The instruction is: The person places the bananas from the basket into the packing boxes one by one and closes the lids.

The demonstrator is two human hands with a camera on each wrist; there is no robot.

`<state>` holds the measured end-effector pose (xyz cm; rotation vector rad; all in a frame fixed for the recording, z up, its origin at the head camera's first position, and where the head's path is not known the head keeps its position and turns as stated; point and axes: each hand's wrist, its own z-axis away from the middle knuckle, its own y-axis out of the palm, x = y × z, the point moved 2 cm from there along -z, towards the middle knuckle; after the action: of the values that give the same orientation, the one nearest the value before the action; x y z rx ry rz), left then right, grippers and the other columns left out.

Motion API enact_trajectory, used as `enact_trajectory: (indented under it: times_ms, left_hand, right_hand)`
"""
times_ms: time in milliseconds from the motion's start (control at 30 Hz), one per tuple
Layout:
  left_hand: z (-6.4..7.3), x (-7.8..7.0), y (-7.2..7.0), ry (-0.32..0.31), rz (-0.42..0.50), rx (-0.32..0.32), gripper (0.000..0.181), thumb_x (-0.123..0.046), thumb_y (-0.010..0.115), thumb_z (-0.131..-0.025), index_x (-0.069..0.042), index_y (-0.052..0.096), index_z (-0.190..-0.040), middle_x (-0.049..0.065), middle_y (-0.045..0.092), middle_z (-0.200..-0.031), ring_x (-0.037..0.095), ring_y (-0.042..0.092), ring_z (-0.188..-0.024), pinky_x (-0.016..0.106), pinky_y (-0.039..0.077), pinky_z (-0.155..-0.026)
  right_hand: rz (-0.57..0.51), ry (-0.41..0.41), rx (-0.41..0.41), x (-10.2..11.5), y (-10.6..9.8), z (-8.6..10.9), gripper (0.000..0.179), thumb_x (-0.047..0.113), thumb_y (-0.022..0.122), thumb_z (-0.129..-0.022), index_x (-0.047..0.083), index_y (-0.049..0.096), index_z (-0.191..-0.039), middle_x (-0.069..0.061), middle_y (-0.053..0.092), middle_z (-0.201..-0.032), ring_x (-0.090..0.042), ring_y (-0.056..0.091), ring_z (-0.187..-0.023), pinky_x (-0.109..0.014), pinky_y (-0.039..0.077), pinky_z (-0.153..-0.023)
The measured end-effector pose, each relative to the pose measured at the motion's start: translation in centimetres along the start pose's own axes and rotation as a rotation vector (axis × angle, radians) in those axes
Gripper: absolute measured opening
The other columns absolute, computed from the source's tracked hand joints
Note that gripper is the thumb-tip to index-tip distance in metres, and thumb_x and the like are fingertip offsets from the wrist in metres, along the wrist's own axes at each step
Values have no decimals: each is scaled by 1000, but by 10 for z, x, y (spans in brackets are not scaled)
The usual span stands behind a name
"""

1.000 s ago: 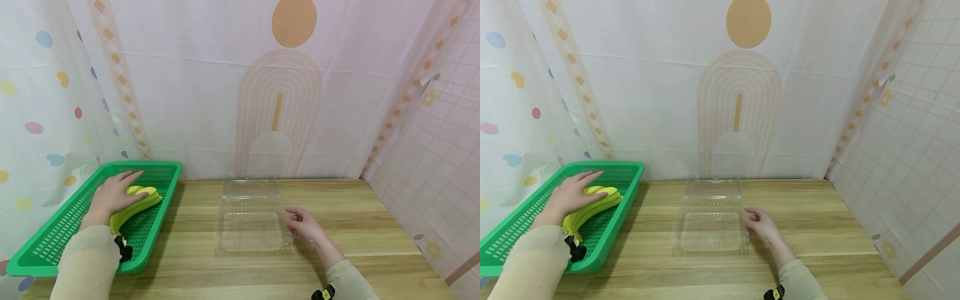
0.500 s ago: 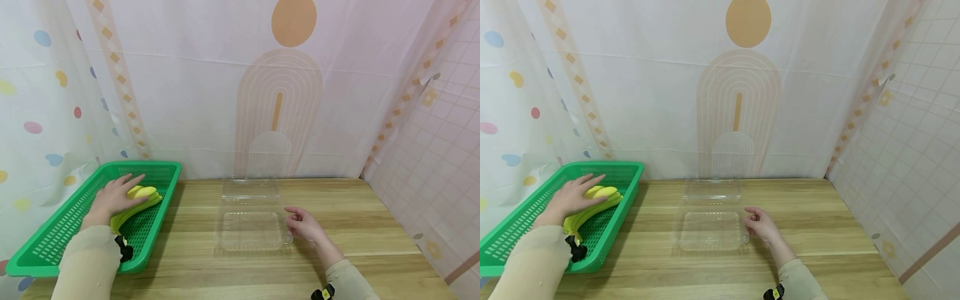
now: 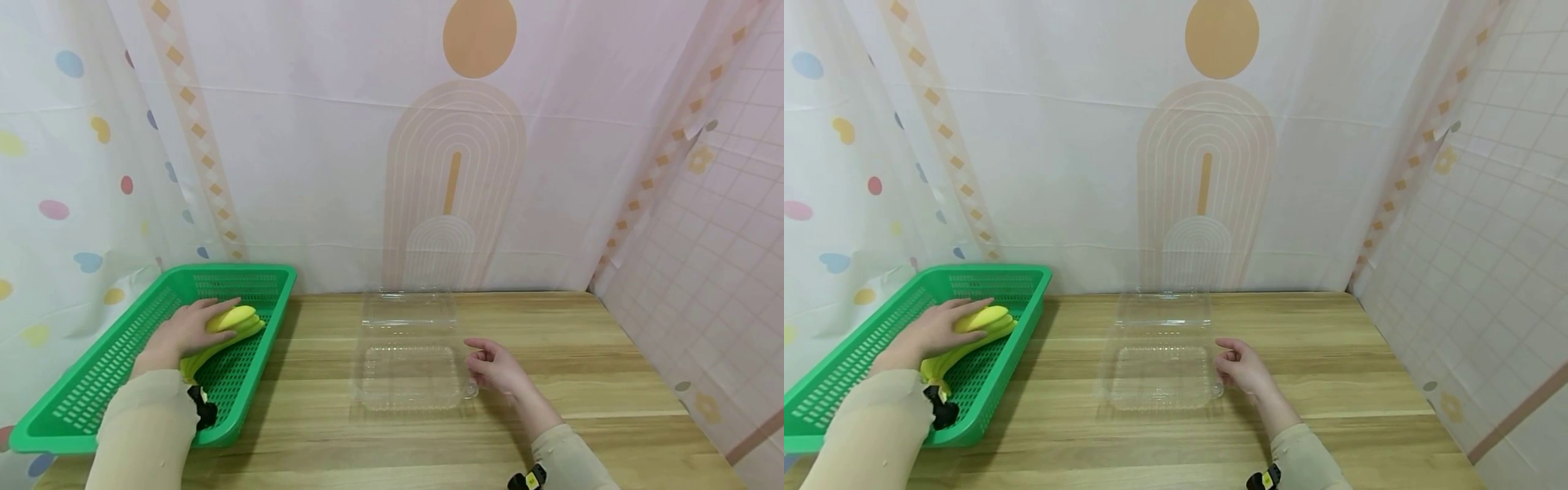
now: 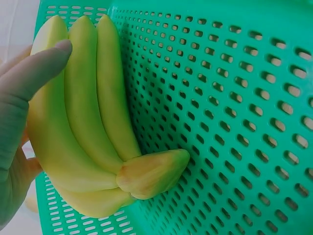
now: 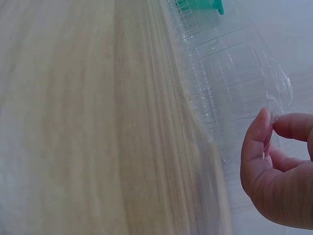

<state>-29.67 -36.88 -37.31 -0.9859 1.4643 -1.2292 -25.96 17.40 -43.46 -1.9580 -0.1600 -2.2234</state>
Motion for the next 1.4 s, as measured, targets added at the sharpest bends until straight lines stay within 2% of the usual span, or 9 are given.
enact_trajectory:
  times_ms: [167, 367, 600, 800, 1000, 1400]
  left_hand:
    - [0, -1, 1, 17, 1, -10, 67, -37, 68, -92, -11, 44, -149, 37, 37, -142, 63, 35, -122, 78, 36, -85]
    - [0, -3, 0, 23, -12, -29, 61, -32, 70, -92, -11, 49, -145, 36, 41, -139, 62, 39, -119, 75, 39, -84]
    - [0, -4, -1, 29, 6, -67, 57, -26, 73, -88, -7, 55, -139, 36, 48, -129, 59, 47, -109, 72, 44, -75]
    - [1, -3, -1, 18, -1, -78, 55, -27, 72, -88, -7, 57, -137, 36, 49, -128, 59, 48, -106, 70, 44, -71]
    - [0, -1, -3, 7, -5, -104, 55, -29, 70, -87, -8, 58, -137, 35, 51, -127, 56, 49, -104, 63, 45, -65]
    - [0, -5, -6, -13, -23, -193, 56, -29, 70, -86, -10, 58, -137, 32, 52, -129, 54, 48, -105, 60, 42, -67]
  right_hand:
    - [-6, -2, -2, 0, 0, -1, 49, -5, 53, -97, -13, 36, -143, -5, 52, -89, -12, 52, -72, -22, 50, -61]
    - [-18, -3, -2, -1, -1, -1, 49, -6, 53, -98, -14, 36, -143, -5, 52, -89, -12, 53, -71, -22, 50, -61]
    - [-23, -5, -8, -1, -1, -1, 49, -7, 53, -97, -15, 35, -142, -4, 52, -88, -12, 53, -71, -21, 50, -61]
    - [-19, -7, -2, -1, -1, -1, 49, -6, 52, -97, -14, 36, -142, -4, 52, -88, -12, 52, -72, -22, 49, -61]
    - [-20, -6, 11, 0, -1, -1, 50, -5, 52, -98, -14, 34, -143, -4, 51, -88, -12, 52, -72, -22, 50, -61]
    - [-18, -2, 5, 0, 0, -1, 50, -5, 53, -97, -13, 35, -143, -4, 51, -86, -12, 52, -70, -22, 49, -60]
